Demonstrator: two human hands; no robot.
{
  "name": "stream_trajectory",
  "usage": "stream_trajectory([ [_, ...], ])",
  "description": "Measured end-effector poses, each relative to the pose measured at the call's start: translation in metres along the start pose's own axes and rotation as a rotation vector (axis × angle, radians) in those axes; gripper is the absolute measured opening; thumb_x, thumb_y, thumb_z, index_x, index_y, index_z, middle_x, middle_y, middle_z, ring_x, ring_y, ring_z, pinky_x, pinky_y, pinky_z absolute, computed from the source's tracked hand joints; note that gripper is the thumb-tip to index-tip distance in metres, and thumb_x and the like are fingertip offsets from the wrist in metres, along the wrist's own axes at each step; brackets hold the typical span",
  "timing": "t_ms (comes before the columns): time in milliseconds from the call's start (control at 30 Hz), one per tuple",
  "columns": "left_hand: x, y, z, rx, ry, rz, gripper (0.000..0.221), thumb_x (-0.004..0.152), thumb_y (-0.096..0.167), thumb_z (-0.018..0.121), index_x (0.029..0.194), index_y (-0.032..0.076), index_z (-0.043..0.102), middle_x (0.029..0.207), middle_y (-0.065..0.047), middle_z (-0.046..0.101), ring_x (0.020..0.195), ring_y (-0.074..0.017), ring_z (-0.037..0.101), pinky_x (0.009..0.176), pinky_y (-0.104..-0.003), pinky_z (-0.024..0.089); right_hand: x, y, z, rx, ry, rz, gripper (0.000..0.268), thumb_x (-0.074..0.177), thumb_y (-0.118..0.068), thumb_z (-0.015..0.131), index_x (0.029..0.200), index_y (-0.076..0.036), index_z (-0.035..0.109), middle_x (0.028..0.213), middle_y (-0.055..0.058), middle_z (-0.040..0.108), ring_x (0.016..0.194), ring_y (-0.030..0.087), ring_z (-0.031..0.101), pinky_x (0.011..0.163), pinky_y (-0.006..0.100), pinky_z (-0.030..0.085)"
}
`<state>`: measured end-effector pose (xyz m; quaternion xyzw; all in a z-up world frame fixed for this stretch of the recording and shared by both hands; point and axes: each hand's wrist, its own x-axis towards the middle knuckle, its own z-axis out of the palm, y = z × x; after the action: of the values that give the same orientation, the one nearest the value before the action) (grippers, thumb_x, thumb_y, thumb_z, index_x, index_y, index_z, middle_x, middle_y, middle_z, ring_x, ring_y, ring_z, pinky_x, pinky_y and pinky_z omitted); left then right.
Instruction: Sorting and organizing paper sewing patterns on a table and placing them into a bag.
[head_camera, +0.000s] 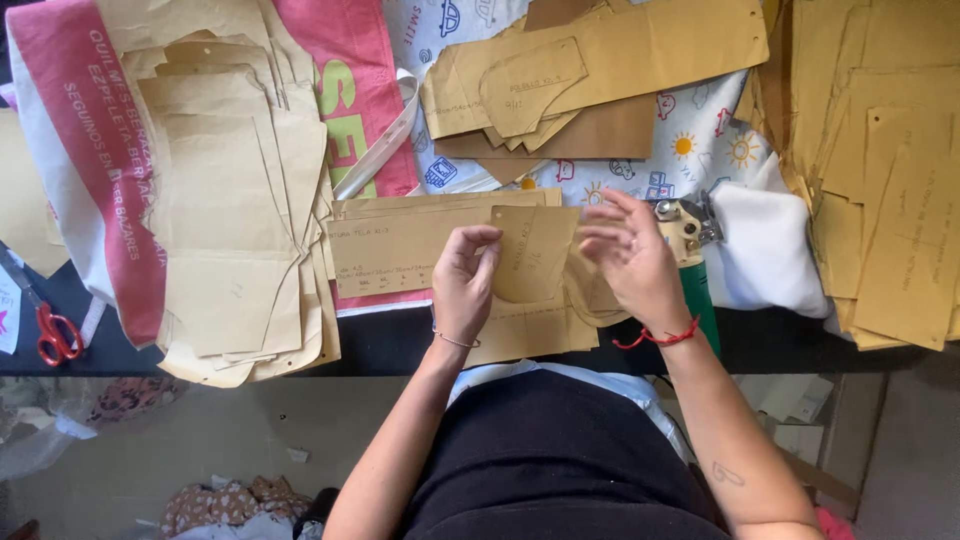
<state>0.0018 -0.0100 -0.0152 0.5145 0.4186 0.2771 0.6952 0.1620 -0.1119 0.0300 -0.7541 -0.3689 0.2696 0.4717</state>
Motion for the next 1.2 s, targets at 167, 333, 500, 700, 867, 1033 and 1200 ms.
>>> stream_trajectory([
  [167, -0.001, 0.006, 0.015, -0.065, -0.096, -0.062, 0.007, 0.081, -0.001, 0.050, 0.087, 0.003, 0.048, 0.101, -0.016, 0.059, 0.084, -0.0188, 0.059, 0.073, -0.032, 0.049, 0.012, -0.014, -0.015, -0.016, -0.109, 0.204, 0.032, 0.076, -0.006, 0.064, 0.107, -0.008, 0.056, 0.066, 0.007, 0.059, 0.058, 0.013, 0.058, 0.062, 0.024, 0.045],
  [333, 0.040, 0.042, 0.016, 0.351, 0.015, 0.178, 0.011, 0.081, 0.006, 0.057, 0.090, 0.007, 0.053, 0.100, -0.013, 0.060, 0.090, -0.0261, 0.060, 0.072, -0.036, 0.053, 0.011, 0.000, -0.028, -0.431, -0.217, 0.227, 0.031, 0.071, -0.014, 0.066, 0.101, -0.017, 0.061, 0.079, 0.006, 0.063, 0.067, 0.022, 0.060, 0.062, 0.033, 0.048],
  [500, 0.127, 0.047, 0.035, 0.963, 0.073, 0.407, 0.035, 0.074, 0.027, 0.068, 0.103, 0.018, 0.051, 0.097, -0.004, 0.056, 0.093, -0.0245, 0.056, 0.077, -0.042, 0.046, 0.011, -0.011, -0.015, -0.739, -0.024, -0.151, 0.038, 0.067, -0.008, 0.069, 0.103, -0.011, 0.057, 0.098, 0.007, 0.050, 0.079, 0.030, 0.058, 0.063, 0.040, 0.052],
  [700, 0.174, 0.051, 0.047, 1.213, -0.023, 0.062, 0.073, 0.048, 0.023, 0.086, 0.102, 0.016, 0.037, 0.104, -0.010, 0.052, 0.102, -0.0291, 0.052, 0.086, -0.050, 0.039, 0.022, -0.019, -0.012, -0.290, 0.126, 0.022, 0.023, 0.074, -0.012, 0.067, 0.097, -0.013, 0.063, 0.092, 0.002, 0.054, 0.067, 0.012, 0.058, 0.054, 0.022, 0.048],
  [867, 0.095, 0.051, 0.069, 0.736, -0.377, 0.077, 0.035, 0.074, 0.033, 0.065, 0.096, 0.008, 0.055, 0.086, -0.013, 0.055, 0.084, -0.0320, 0.059, 0.075, -0.044, 0.047, 0.039, -0.029, -0.007, 0.228, 0.085, 0.299, 0.083, 0.075, -0.026, 0.064, 0.129, 0.008, 0.010, 0.122, 0.036, 0.030, 0.114, 0.047, 0.035, 0.090, 0.059, 0.032],
  [1033, 0.082, 0.059, 0.044, 0.726, -0.675, 0.015, 0.039, 0.068, 0.040, 0.065, 0.090, 0.010, 0.055, 0.082, -0.013, 0.060, 0.082, -0.0320, 0.059, 0.075, -0.045, 0.047, 0.027, 0.016, -0.027, -0.038, 0.067, 0.296, 0.034, 0.075, -0.019, 0.069, 0.090, -0.006, 0.042, 0.061, 0.007, 0.053, 0.047, 0.014, 0.047, 0.046, 0.025, 0.037],
  [1200, 0.137, 0.055, 0.012, 1.208, 0.022, 0.336, 0.061, 0.058, 0.028, 0.078, 0.112, 0.026, 0.049, 0.115, -0.003, 0.043, 0.099, -0.0319, 0.050, 0.082, -0.055, 0.041, 0.024, -0.012, -0.025, -0.418, -0.408, 0.481, 0.070, 0.070, -0.014, 0.067, 0.130, -0.019, 0.032, 0.108, 0.026, 0.054, 0.103, 0.038, 0.051, 0.084, 0.047, 0.046],
])
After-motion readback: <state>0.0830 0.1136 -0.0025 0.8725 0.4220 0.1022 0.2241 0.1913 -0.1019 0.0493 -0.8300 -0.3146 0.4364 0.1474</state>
